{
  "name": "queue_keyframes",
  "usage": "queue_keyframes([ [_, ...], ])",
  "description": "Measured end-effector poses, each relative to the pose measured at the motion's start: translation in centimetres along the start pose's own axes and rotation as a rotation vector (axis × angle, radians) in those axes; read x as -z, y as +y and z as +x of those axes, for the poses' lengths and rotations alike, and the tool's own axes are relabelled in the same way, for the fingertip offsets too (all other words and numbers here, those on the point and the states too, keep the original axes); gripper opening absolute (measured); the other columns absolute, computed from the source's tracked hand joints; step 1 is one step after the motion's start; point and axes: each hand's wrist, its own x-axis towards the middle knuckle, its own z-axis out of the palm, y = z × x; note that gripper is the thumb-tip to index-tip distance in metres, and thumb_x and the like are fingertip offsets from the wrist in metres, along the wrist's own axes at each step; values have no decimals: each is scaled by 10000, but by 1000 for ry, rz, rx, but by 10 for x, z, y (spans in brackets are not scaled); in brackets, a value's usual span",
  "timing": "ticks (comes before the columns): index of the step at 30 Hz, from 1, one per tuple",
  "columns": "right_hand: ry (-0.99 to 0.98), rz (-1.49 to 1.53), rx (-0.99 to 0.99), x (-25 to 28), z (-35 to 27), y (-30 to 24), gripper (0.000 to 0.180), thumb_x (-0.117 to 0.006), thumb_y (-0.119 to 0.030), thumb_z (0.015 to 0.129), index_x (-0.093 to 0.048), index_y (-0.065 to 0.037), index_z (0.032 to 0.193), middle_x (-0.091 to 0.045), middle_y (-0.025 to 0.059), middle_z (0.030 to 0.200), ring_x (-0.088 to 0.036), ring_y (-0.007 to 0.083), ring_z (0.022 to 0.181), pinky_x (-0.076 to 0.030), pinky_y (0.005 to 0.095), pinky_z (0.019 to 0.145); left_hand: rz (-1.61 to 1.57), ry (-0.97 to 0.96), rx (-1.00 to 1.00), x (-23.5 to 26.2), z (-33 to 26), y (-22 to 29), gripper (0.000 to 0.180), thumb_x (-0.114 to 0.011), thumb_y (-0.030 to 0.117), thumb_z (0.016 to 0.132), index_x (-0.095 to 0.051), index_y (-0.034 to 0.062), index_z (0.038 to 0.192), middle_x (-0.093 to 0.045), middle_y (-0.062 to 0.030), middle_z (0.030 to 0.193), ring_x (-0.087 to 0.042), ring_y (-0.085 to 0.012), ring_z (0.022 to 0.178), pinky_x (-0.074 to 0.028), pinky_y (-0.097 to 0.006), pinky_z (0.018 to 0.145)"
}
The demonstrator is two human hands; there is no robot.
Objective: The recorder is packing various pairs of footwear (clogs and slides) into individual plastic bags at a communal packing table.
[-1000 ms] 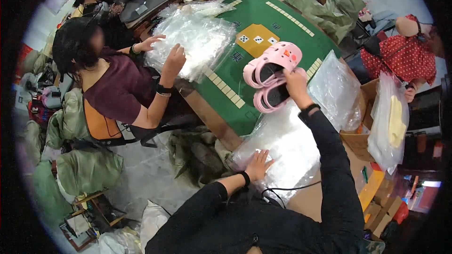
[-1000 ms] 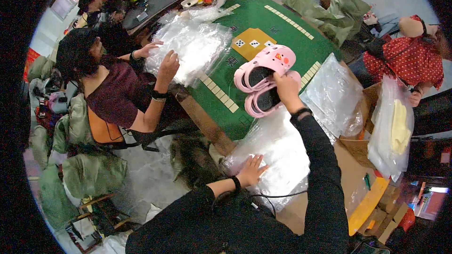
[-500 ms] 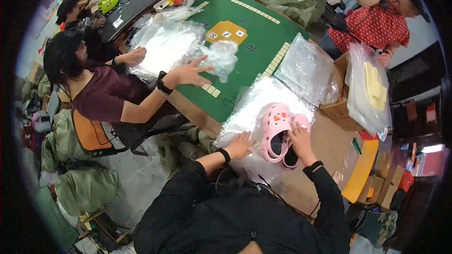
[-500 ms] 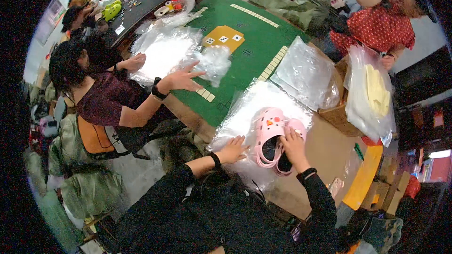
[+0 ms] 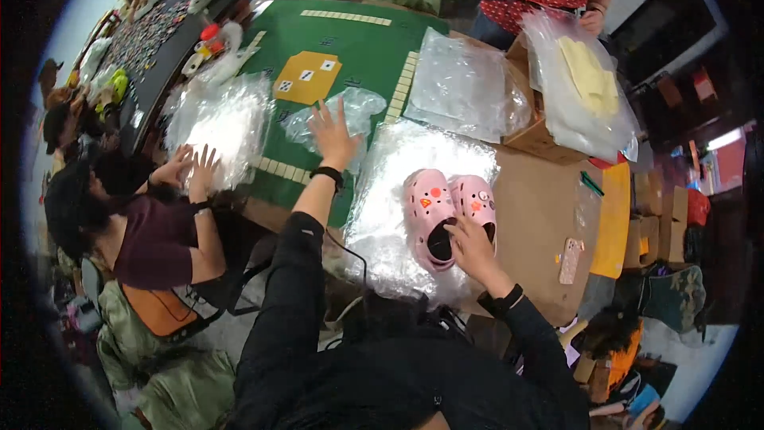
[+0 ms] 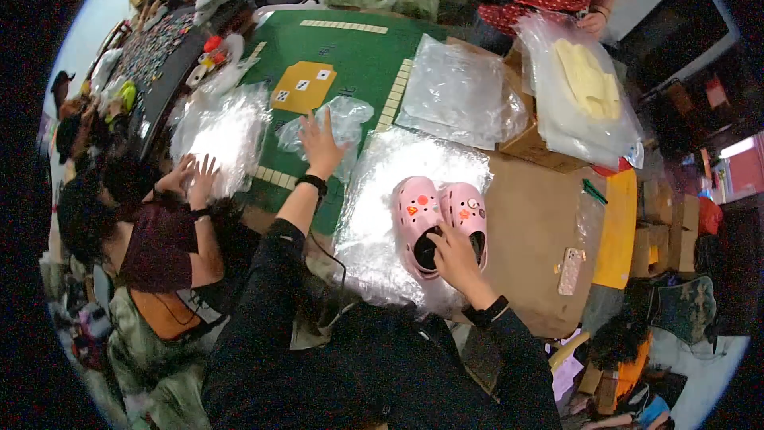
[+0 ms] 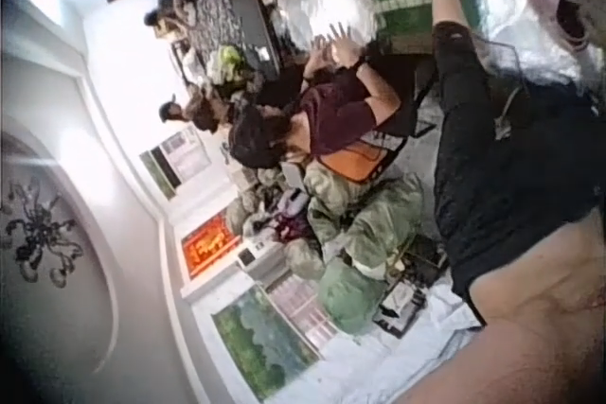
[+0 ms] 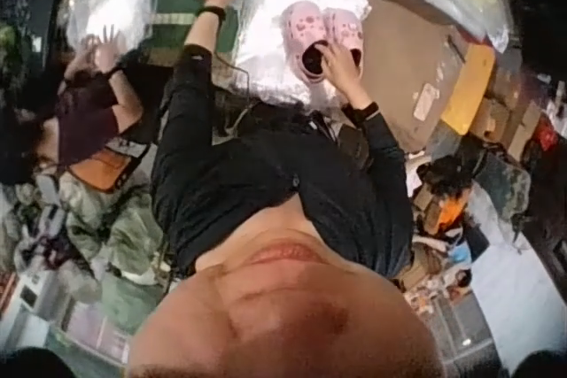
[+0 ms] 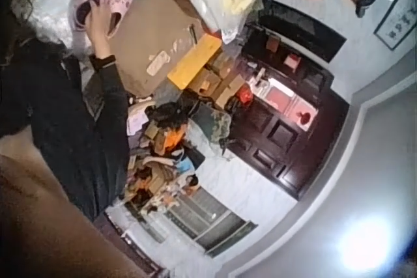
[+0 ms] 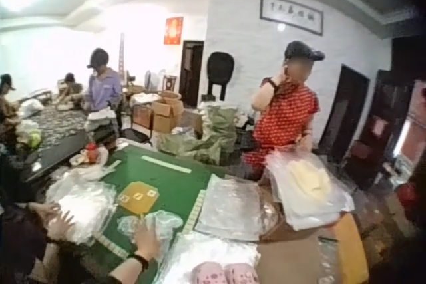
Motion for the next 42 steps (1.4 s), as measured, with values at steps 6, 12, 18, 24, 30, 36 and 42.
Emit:
queue_keyframes([
  [6,43,187,-97,-5,35,0,394,-580,-84,763,-527,-67,1152,-444,199,1247,-456,354,1103,-370,398,923,182,-347,-246,-45,62,-47,473,-684,269,726,-561,105,1152,-499,-147,1214,-410,-332,1180,-220,-523,1015],
  [12,253,346,-222,3,116,19,611,-679,-255,746,-423,-32,1253,-369,228,1323,-353,373,1231,-304,412,1009,-1101,-321,-29,14,98,17,256,-628,109,803,-620,15,1040,-630,-79,939,-588,-161,886,-471,-294,762],
  [18,624,148,-298,20,213,41,725,-705,-333,727,-381,1,1283,-420,285,1258,-391,361,1210,-324,412,997,-1788,-506,177,124,114,71,333,-563,50,852,-509,-56,1162,-587,-96,1055,-576,-154,913,-478,-287,797],
  [24,104,917,-273,91,240,47,283,-626,-121,804,-556,21,1039,-653,154,849,-639,197,710,-507,279,631,-1576,-233,182,123,138,-14,290,-550,23,853,-542,-67,1129,-596,-100,1059,-574,-134,915,-454,-235,790],
  [30,-498,1001,-314,168,236,83,208,-548,-200,881,-629,-12,914,-668,52,833,-607,84,679,-462,207,608,-1432,-93,176,139,138,-8,256,-546,2,840,-567,-67,1086,-624,-93,968,-562,-95,816,-433,-201,740],
  [36,325,434,-193,143,247,104,383,-598,-326,843,-598,-7,1055,-630,93,969,-587,159,850,-452,272,721,-1401,-253,104,138,139,14,243,-547,59,868,-539,-16,1099,-605,-30,811,-479,-45,581,-381,-184,512],
  [42,763,129,-7,74,259,41,429,-667,-248,733,-587,-25,1091,-606,183,1046,-592,264,934,-459,354,796,-1346,-451,61,156,128,57,180,-564,108,871,-607,-16,994,-607,-11,782,-467,-32,575,-389,-175,525],
])
